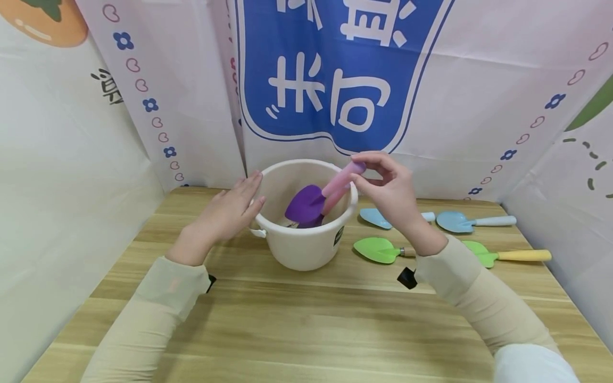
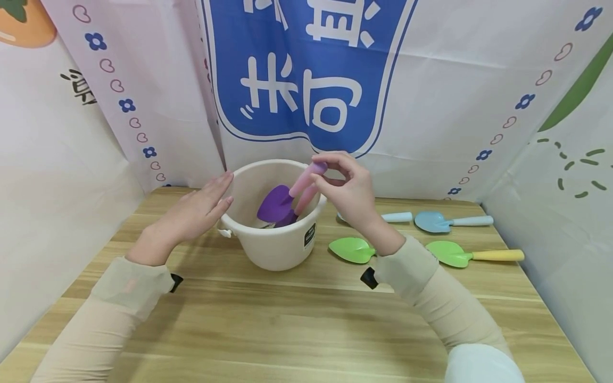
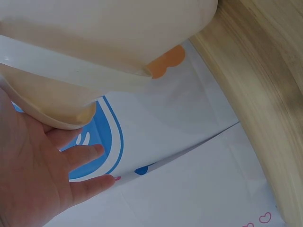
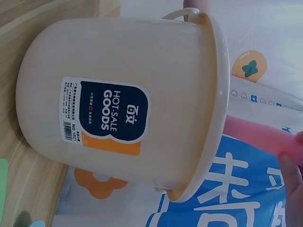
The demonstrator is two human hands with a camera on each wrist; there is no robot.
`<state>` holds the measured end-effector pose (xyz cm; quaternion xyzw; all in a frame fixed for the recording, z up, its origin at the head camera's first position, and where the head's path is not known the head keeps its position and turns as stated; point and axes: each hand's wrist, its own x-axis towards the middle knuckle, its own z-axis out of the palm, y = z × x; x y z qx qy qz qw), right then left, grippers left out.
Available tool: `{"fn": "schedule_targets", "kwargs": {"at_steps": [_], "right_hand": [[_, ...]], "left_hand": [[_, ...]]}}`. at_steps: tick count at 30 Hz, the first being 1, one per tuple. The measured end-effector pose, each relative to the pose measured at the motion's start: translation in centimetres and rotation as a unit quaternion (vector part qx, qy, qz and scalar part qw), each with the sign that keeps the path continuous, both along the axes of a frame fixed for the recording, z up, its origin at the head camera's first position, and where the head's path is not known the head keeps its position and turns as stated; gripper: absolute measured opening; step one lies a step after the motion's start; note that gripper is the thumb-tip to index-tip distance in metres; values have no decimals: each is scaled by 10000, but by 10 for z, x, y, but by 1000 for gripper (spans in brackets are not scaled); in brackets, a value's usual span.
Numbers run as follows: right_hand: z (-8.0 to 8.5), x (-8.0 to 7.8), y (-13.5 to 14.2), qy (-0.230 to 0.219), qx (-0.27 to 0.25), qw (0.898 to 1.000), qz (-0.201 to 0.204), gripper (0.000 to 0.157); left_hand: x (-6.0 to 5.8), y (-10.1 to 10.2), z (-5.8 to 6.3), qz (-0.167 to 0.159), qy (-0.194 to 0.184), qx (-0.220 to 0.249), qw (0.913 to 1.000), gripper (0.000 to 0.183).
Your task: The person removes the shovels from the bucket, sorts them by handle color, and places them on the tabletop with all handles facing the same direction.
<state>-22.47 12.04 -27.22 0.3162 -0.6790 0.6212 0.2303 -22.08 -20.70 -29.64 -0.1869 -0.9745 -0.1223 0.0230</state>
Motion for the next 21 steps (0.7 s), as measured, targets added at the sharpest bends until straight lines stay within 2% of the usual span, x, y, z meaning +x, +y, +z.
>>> {"fn": "schedule_targets", "kwargs": {"at_steps": [6, 11, 21], "right_hand": [[2, 6, 12, 114, -372, 9988, -281, 34], [3, 8, 23, 81, -721, 9969, -309, 36], [3, 17, 44, -393, -1278, 9907, -268, 31]], "left_hand": [[1, 0, 1, -14, 3, -18, 10000, 68], [1, 1, 2, -18, 6, -17, 10000, 68], [2, 0, 1, -1, -19, -42, 10000, 69]]}}
